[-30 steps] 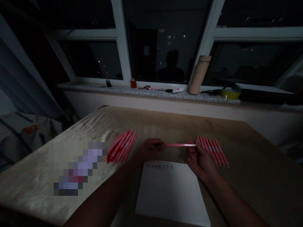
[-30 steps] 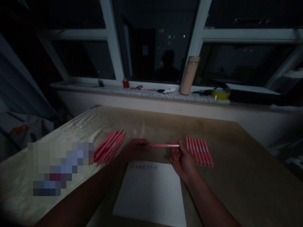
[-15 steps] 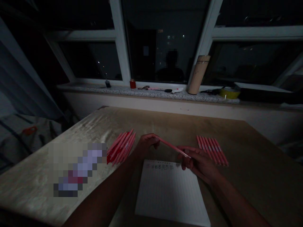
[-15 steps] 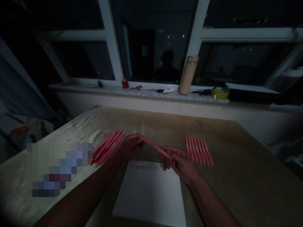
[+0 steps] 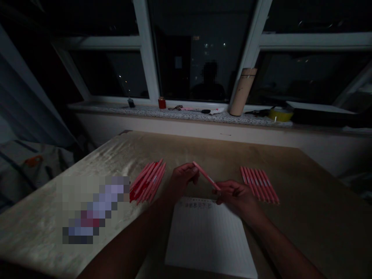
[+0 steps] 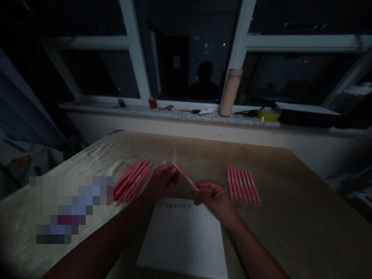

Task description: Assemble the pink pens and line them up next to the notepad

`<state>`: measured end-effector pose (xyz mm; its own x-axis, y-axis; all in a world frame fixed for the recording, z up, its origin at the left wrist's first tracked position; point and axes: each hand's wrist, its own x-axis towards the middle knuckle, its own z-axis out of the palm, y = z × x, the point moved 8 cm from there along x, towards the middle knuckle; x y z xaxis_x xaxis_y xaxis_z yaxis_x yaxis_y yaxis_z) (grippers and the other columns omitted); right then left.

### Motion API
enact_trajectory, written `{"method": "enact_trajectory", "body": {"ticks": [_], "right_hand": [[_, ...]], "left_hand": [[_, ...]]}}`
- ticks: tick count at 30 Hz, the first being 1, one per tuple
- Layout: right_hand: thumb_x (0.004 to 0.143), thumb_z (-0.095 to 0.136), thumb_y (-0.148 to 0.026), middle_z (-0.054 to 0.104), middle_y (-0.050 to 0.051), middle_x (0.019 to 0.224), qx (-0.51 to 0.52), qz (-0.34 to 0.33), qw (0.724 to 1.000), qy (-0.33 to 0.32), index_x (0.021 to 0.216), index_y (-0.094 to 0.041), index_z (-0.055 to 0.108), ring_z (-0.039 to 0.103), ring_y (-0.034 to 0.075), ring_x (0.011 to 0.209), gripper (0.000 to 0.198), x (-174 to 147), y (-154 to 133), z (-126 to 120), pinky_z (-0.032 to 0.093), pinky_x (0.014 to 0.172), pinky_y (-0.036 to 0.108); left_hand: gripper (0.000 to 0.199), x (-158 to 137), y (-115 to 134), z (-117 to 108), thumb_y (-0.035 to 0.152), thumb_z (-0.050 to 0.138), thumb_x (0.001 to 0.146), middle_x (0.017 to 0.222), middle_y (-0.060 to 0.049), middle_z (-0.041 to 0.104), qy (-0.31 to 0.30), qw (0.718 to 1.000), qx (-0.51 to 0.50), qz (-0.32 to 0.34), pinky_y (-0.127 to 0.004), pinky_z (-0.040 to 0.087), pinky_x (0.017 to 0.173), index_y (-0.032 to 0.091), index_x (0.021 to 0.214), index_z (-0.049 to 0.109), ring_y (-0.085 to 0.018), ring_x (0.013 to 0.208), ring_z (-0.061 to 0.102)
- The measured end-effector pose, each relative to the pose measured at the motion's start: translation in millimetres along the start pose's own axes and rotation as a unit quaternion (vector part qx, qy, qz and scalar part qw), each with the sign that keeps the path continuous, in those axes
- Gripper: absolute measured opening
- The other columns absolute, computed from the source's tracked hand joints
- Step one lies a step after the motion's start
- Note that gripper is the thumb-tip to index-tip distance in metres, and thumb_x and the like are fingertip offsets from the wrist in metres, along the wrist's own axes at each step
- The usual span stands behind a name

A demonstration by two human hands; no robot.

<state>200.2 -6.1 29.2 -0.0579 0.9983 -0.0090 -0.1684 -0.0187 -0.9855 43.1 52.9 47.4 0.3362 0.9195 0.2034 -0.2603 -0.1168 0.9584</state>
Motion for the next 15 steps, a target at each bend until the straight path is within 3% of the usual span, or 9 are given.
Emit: {"method": "enact_trajectory", "body": {"ticks": [9,15], "right_hand": [[0.063,0.073,-0.035,0.061,-0.001,0.053,-0.02,-0.003,1.0,-0.005,0.071,-0.017,0.063,0.047,0.008,0.042,0.023,-0.6,4.0,3.6,0.032,0.041,0.019],[0.06,0.073,-0.04,0.062,0.001,0.055,-0.08,-0.047,0.993,0.074,0.068,-0.016,0.064,0.048,0.009,0.045,0.027,1.1,-10.2,-17.6,0.032,0.04,0.02]], "left_hand": [[0.032,-7.2,-1.7,18.4,0.042,0.053,0.081,0.071,-0.003,0.053,-0.04,0.999,0.021,-0.009,-0.02,0.038,0.055,0.011,0.082,0.059,-0.008,0.058,0.046],[0.034,-7.1,-11.4,21.5,0.043,0.048,0.082,0.075,-0.005,0.058,-0.06,0.991,0.117,-0.033,-0.022,0.04,0.056,0.011,0.089,0.059,-0.008,0.057,0.049]]}}
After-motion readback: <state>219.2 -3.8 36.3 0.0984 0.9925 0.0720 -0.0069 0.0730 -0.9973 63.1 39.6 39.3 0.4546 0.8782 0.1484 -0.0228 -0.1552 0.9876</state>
